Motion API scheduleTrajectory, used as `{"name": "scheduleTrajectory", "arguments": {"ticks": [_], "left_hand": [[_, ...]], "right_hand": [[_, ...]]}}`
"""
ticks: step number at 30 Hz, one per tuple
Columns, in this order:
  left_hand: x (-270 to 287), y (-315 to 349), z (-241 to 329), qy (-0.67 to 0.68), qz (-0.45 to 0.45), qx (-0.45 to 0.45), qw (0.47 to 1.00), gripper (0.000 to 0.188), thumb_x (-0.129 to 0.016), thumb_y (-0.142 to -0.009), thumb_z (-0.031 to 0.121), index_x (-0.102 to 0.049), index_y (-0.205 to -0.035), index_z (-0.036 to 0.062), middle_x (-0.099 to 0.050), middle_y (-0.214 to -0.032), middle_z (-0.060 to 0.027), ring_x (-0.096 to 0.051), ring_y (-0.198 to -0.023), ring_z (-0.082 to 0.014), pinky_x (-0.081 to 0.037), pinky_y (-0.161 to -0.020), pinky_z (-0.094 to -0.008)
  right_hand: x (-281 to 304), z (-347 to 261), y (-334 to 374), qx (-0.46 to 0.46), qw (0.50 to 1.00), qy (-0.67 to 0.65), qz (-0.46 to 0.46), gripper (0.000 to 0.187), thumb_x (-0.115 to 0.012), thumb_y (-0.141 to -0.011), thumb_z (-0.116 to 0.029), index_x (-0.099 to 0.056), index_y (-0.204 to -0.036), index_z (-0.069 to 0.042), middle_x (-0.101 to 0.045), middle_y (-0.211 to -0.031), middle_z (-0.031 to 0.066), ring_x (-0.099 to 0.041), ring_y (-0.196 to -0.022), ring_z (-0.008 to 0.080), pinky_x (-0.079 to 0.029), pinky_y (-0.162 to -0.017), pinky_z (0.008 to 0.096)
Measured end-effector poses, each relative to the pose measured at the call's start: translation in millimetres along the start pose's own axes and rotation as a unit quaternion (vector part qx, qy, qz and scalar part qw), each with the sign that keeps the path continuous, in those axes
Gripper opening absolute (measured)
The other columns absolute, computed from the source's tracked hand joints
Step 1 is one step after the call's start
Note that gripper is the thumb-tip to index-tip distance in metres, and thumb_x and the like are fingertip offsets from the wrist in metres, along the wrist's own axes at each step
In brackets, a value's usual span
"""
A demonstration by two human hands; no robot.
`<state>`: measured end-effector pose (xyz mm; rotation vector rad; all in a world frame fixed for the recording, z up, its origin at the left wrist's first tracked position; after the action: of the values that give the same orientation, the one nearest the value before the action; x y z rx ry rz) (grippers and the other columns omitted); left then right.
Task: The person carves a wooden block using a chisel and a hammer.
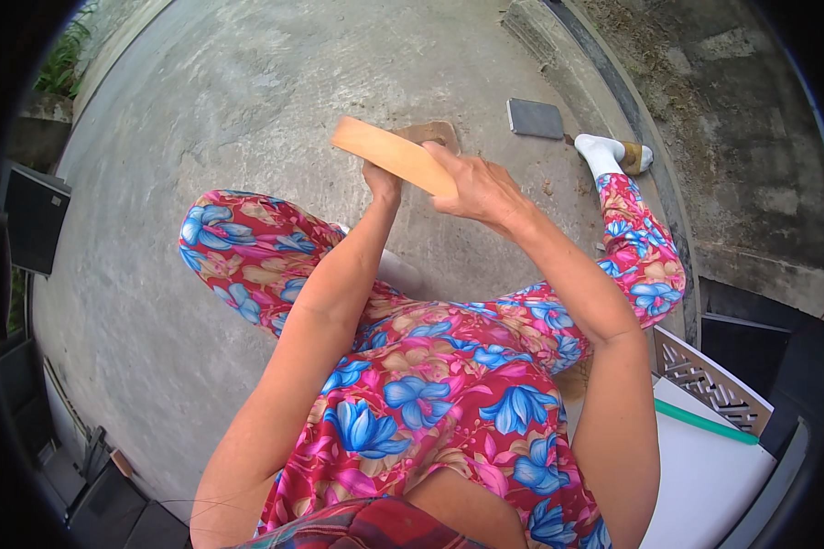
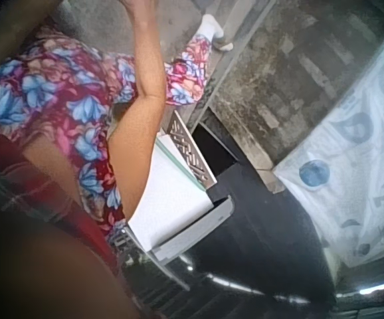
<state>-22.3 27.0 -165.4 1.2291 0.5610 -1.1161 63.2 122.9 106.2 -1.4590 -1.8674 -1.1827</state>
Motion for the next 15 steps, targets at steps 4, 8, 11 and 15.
{"name": "scheduleTrajectory", "arguments": {"ticks": [4, 8, 11, 15], "left_hand": [[-22, 14, 12, -0.373, 0.008, -0.06, 0.926, 0.027, -0.075, -0.08, 0.004, -0.058, -0.1, 0.0014, -0.066, -0.084, -0.0073, -0.069, -0.07, -0.0194, -0.054, -0.057, -0.0293], [-40, 24, 28, -0.389, 0.024, -0.087, 0.917, 0.026, -0.074, -0.08, 0.004, -0.054, -0.096, 0.0007, -0.065, -0.082, -0.0076, -0.068, -0.066, -0.0177, -0.056, -0.055, -0.0288], [-45, 29, 31, -0.402, 0.021, -0.103, 0.909, 0.026, -0.074, -0.079, 0.003, -0.053, -0.093, 0.0001, -0.064, -0.079, -0.0081, -0.067, -0.064, -0.0168, -0.058, -0.056, -0.0292], [-49, 30, 32, -0.413, -0.008, -0.141, 0.9, 0.026, -0.074, -0.08, 0.003, -0.052, -0.093, 0.0004, -0.065, -0.079, -0.0074, -0.067, -0.063, -0.0169, -0.057, -0.057, -0.0292]], "right_hand": [[16, 37, 5, 0.011, 0.991, -0.077, 0.109, 0.08, -0.072, -0.074, -0.029, -0.04, -0.145, -0.009, -0.063, -0.119, 0.0258, -0.064, -0.106, 0.0402, -0.052, -0.09, 0.042], [39, 76, 22, -0.039, 0.966, -0.132, 0.219, 0.082, -0.074, -0.077, -0.033, -0.04, -0.144, 0.0, -0.061, -0.125, 0.0187, -0.062, -0.11, 0.0243, -0.047, -0.095, 0.0336], [46, 105, 34, -0.052, 0.944, -0.191, 0.262, 0.083, -0.076, -0.077, -0.035, -0.041, -0.143, 0.002, -0.061, -0.126, 0.0199, -0.059, -0.117, 0.0252, -0.046, -0.098, 0.0357], [34, 117, 46, -0.067, 0.933, -0.238, 0.261, 0.084, -0.076, -0.077, -0.036, -0.041, -0.143, 0.003, -0.061, -0.127, 0.0203, -0.059, -0.117, 0.0257, -0.046, -0.099, 0.0356]]}}
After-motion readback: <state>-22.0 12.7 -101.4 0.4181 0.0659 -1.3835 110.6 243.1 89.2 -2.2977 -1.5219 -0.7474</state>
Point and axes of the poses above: each hand's wrist, its own y-axis away from the middle knuckle, its own x-axis out of the back of the hand, z = x × y, the point moved 8 cm from there along -y, towards the middle knuckle
